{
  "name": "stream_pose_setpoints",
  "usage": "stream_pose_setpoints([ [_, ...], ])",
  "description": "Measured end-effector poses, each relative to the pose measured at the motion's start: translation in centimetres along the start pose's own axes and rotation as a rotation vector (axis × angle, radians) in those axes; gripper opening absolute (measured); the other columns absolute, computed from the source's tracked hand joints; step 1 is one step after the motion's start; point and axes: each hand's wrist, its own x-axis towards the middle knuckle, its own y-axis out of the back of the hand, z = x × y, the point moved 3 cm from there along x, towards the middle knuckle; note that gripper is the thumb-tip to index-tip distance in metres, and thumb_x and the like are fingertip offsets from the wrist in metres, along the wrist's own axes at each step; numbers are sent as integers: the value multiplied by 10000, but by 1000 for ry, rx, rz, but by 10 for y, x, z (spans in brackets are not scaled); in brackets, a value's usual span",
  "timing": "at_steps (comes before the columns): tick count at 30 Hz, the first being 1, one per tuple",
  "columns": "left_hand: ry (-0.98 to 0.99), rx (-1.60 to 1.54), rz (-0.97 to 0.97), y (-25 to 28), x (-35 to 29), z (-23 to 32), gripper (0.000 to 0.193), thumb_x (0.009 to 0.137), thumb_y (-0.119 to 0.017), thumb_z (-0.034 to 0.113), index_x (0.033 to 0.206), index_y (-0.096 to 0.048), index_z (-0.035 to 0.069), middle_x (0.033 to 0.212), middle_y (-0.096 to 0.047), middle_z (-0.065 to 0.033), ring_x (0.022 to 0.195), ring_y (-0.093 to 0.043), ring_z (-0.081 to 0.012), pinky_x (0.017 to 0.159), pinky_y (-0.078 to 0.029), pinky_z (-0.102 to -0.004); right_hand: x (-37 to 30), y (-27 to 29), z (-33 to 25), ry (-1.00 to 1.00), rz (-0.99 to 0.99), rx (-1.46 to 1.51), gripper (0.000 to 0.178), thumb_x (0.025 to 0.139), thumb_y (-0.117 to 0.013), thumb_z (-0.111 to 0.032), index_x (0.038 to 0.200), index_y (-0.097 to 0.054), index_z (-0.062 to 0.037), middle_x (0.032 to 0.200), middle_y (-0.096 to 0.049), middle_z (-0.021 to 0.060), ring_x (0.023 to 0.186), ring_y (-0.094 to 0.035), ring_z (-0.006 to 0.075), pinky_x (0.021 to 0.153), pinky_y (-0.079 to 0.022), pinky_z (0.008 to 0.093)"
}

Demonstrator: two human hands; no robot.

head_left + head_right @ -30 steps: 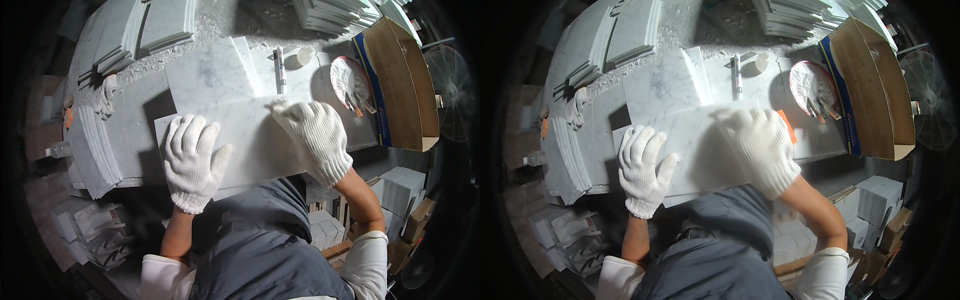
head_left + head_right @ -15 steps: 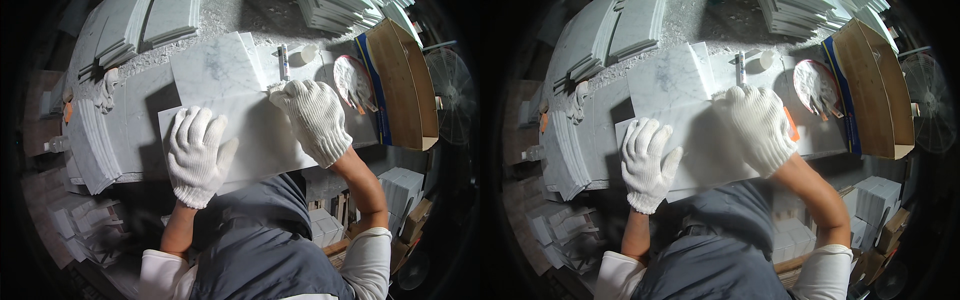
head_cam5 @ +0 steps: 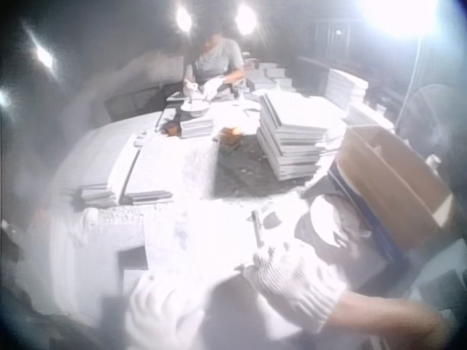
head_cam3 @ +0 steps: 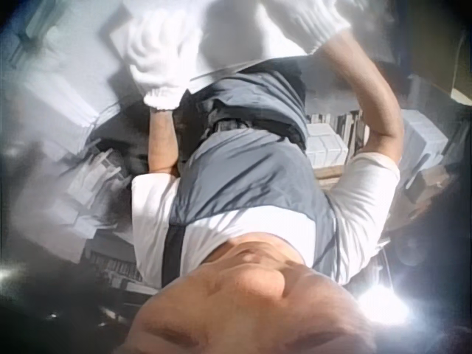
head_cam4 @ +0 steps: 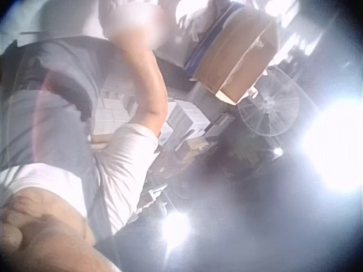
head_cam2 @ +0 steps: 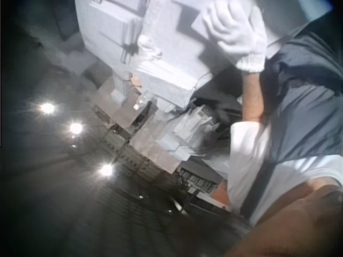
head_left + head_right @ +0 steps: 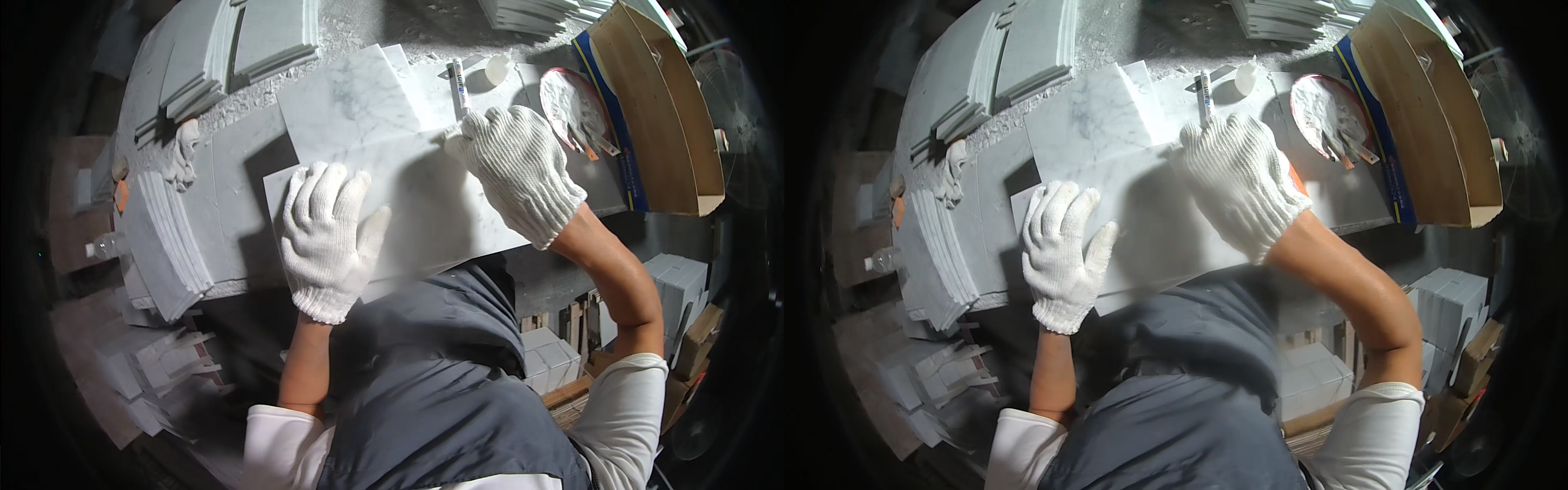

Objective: The person repeatedly picks up rectangular stone tiles, rubs their edges with an orange block, and places them into a cardboard box. The person also wipes tile surfaces with gloved hands and stacks finished tiles on the table.

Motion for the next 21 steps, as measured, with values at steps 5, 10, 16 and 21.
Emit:
stream_pose_setpoints([
  [5,16,82,-48,-3,-6,-4,480,898,-731,405,1300,-674,148,1435,-538,-94,1414,-442,-354,1223,-331,-510,-50,31,24,-41,-17,70,342,787,-663,-44,1101,-765,-133,945,-629,83,892,-622,304,757,-512,436],
  [10,-248,-72,-28,-20,29,-2,572,940,-655,473,1383,-636,112,1503,-502,-138,1452,-404,-357,1251,-281,-507,-124,12,43,-342,560,420,295,926,-695,88,1208,-727,6,1154,-727,128,1064,-705,224,937,-570,328],
  [16,-478,-183,-822,-27,35,84,761,1037,-390,628,1570,-414,84,1639,-403,-156,1540,-313,-328,1244,-274,-491,-167,-55,54,-645,641,798,365,968,-607,127,1307,-681,13,1248,-698,85,1184,-655,171,1052,-502,292],
  [21,-408,-293,-212,25,1,63,604,1028,-559,381,1524,-447,54,1519,-514,-155,1403,-472,-311,1164,-387,-453,-116,-73,72,-627,748,1037,367,954,-654,104,1308,-683,11,1251,-695,109,1177,-677,202,1023,-528,305],
])
